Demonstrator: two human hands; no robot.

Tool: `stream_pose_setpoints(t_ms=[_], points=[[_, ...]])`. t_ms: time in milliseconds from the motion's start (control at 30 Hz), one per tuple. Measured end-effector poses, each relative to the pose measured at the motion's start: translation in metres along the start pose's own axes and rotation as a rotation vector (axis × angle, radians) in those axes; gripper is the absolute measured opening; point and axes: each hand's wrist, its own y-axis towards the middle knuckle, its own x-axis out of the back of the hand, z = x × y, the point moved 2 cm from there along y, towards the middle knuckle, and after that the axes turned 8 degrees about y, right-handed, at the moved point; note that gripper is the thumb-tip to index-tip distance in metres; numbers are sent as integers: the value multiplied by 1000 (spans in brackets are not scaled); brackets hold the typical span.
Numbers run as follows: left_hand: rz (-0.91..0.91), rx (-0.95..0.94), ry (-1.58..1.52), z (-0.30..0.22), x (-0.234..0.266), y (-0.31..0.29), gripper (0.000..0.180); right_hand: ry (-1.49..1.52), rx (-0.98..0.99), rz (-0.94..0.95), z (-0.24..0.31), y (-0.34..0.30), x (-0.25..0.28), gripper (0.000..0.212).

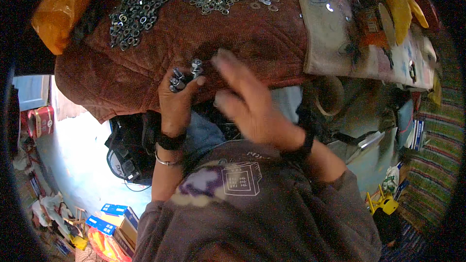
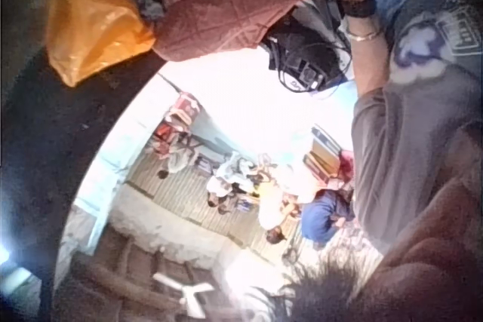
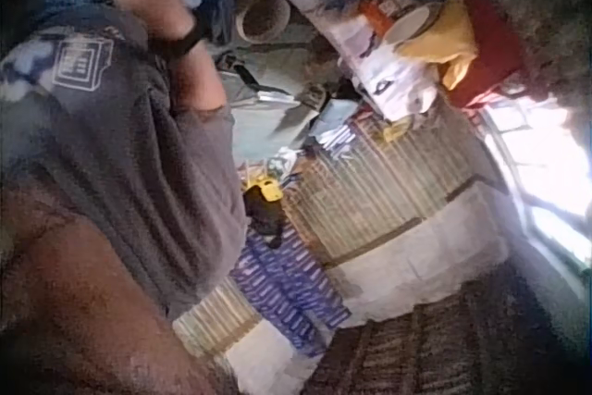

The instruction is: Manually assembling nuts onto bolts and sorting metal washers and fasteners.

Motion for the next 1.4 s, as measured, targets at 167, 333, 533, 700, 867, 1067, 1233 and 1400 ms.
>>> stream_pose_setpoints(t_ms=[167,333,533,700,867,1067,1233,1400], points=[[73,55,53,5,-6,-8,16,135,-143,-265,-36,11,14,39],[80,-106,569,24,-1,-13,24,-121,-37,-283,-49,10,24,28],[218,218,53,23,-6,-8,13,-321,-39,-405,-57,39,68,19],[338,250,-159,27,-11,-3,24,-723,35,-512,-69,72,96,22],[331,287,-173,24,-19,0,27,-871,-20,-424,-80,91,105,26],[371,252,-129,9,-22,9,23,-720,-76,-371,-83,84,111,33],[343,170,-106,15,-21,7,20,-149,-98,-58,-36,67,51,22],[412,127,-1,8,-24,1,20,-19,-211,102,-34,55,29,21]])
